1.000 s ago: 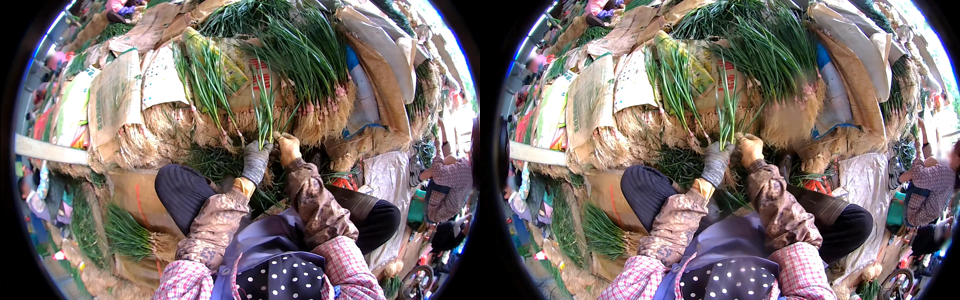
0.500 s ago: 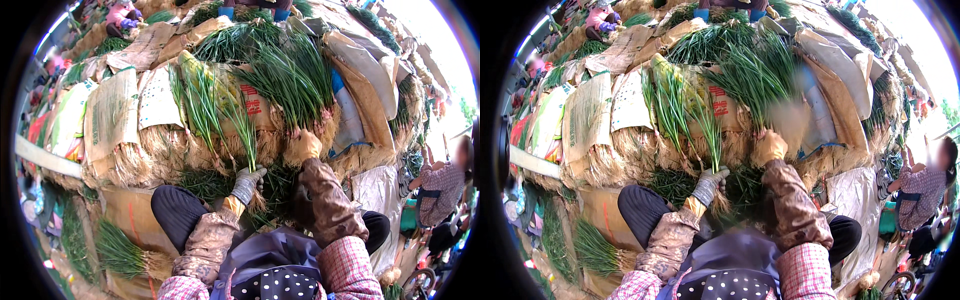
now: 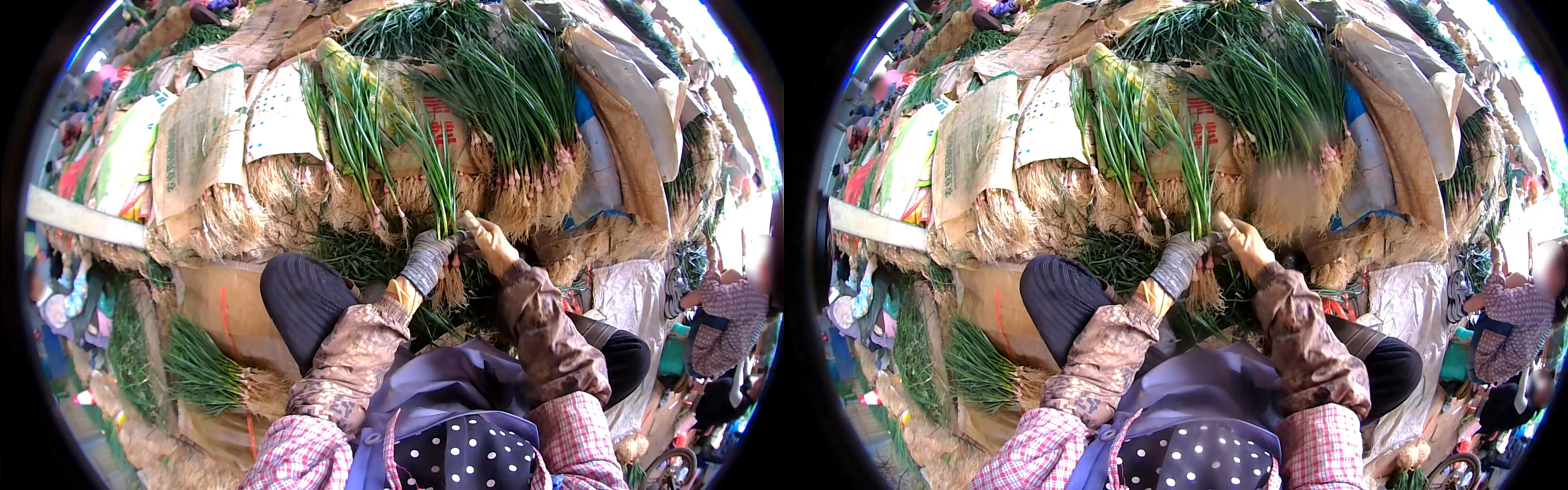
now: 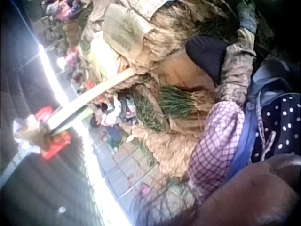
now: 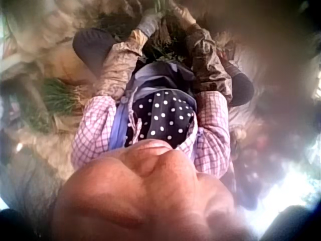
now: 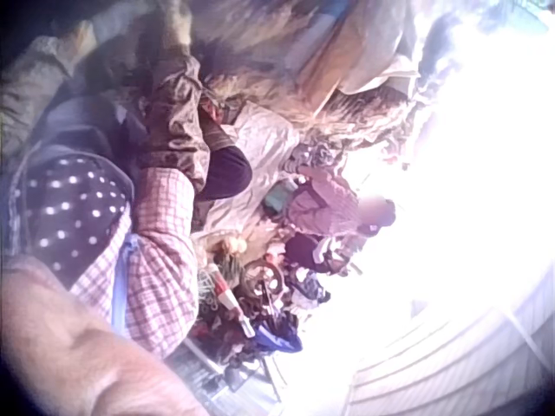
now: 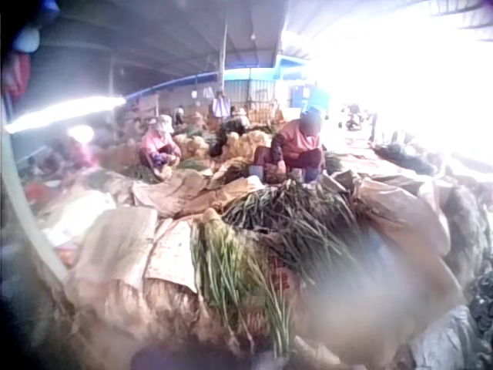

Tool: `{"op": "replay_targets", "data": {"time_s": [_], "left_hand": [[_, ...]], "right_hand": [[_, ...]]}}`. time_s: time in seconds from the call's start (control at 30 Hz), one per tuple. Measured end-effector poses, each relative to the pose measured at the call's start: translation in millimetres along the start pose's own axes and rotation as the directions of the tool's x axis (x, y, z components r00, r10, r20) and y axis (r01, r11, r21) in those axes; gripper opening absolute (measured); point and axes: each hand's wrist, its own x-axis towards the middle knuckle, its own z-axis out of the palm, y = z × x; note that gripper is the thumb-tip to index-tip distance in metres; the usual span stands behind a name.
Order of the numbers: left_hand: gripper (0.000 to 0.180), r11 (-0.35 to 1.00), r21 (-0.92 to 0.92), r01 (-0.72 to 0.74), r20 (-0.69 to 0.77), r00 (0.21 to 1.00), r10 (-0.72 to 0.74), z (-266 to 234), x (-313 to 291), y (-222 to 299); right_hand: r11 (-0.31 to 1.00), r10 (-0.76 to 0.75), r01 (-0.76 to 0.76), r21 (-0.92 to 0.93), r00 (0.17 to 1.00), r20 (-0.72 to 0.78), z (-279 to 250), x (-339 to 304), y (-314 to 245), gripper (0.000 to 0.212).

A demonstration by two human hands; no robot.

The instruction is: The person cleans green onions by hand by peeling away the outer layers and removing soil from the roots before placing them into bundles.

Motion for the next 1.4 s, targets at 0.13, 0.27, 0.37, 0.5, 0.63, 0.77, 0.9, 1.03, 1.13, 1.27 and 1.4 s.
{"op": "replay_targets", "data": {"time_s": [0.13,0.27,0.37,0.5,0.63,0.77,0.9,1.03,1.13,1.27,1.4], "left_hand": [[0.025,0.997,0.023,-0.067,-0.039,0.997,0.068,-3,11,-15],[0.023,0.994,0.021,-0.105,-0.09,0.99,0.106,-4,13,-18],[0.014,0.988,-0.093,-0.127,-0.065,0.991,0.121,9,4,-7],[0.015,0.971,-0.221,-0.09,-0.056,0.995,0.08,-6,6,-11],[0.025,0.935,-0.346,-0.081,-0.036,0.997,0.073,-11,9,-25],[0.031,0.952,-0.281,0.12,0.037,0.993,-0.115,-4,8,-14],[0.02,0.936,-0.33,0.121,0.089,0.991,-0.097,-2,8,-11],[0.015,0.931,-0.36,0.069,0.031,0.998,-0.061,4,11,-10],[0.016,0.992,-0.126,-0.012,-0.043,0.999,0.007,4,15,-13],[0.016,0.996,-0.083,0.031,-0.09,0.995,-0.039,8,18,-16],[0.02,0.998,-0.067,0.005,-0.046,0.999,-0.008,3,18,-19]], "right_hand": [[0.985,0.014,-0.006,0.173,0.999,-0.049,24,22,-11,0.031],[0.905,0.159,-0.064,0.421,0.968,-0.195,38,12,-18,0.023],[0.802,0.385,-0.151,0.578,0.87,-0.307,28,13,-7,0.02],[0.833,0.326,-0.256,-0.49,0.943,0.062,25,4,9,0.013],[0.444,-0.221,-0.247,-0.861,0.901,-0.373,9,15,-10,0.022],[0.245,-0.182,-0.519,-0.819,0.805,-0.564,-41,45,-61,0.019],[0.337,-0.366,-0.307,-0.89,0.828,-0.425,-52,36,-46,0.016],[0.082,-0.378,-0.125,-0.989,0.914,-0.147,-10,-21,-33,0.014],[0.06,-0.441,0.247,-0.967,0.876,0.196,8,-51,2,0.017],[0.818,-0.198,0.273,-0.507,0.96,0.197,2,-48,16,0.029],[0.836,0.243,-0.361,0.414,0.919,0.311,-4,-11,9,0.057]]}}
